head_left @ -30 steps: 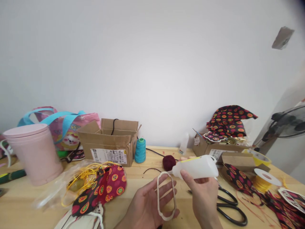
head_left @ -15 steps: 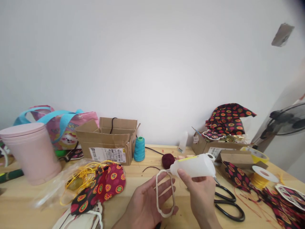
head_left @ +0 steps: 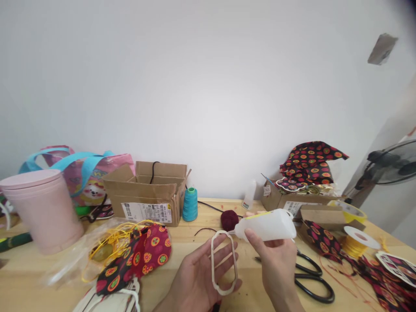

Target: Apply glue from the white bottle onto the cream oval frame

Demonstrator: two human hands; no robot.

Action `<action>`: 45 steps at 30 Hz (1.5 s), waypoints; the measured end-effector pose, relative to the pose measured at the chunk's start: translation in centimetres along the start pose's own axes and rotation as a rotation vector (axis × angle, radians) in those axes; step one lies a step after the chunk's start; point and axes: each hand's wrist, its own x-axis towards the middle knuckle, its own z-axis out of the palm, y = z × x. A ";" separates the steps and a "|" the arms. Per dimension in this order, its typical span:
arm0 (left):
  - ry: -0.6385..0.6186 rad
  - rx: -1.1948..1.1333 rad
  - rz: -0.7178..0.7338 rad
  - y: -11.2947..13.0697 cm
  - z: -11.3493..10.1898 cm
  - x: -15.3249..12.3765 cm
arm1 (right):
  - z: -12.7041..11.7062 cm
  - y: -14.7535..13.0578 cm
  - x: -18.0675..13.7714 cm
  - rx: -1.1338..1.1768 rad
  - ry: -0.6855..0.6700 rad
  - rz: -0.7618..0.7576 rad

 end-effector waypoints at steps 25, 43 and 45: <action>-0.016 -0.013 0.031 0.2 -0.1 -0.1 | 0.1 -0.1 0.0 -0.023 -0.006 -0.010; -0.046 -0.013 0.050 0.3 -0.2 -0.2 | -0.1 -0.1 0.0 -0.037 -0.011 -0.052; -0.051 -0.010 0.057 0.3 -0.2 -0.1 | -0.1 -0.2 -0.1 -0.039 -0.023 -0.032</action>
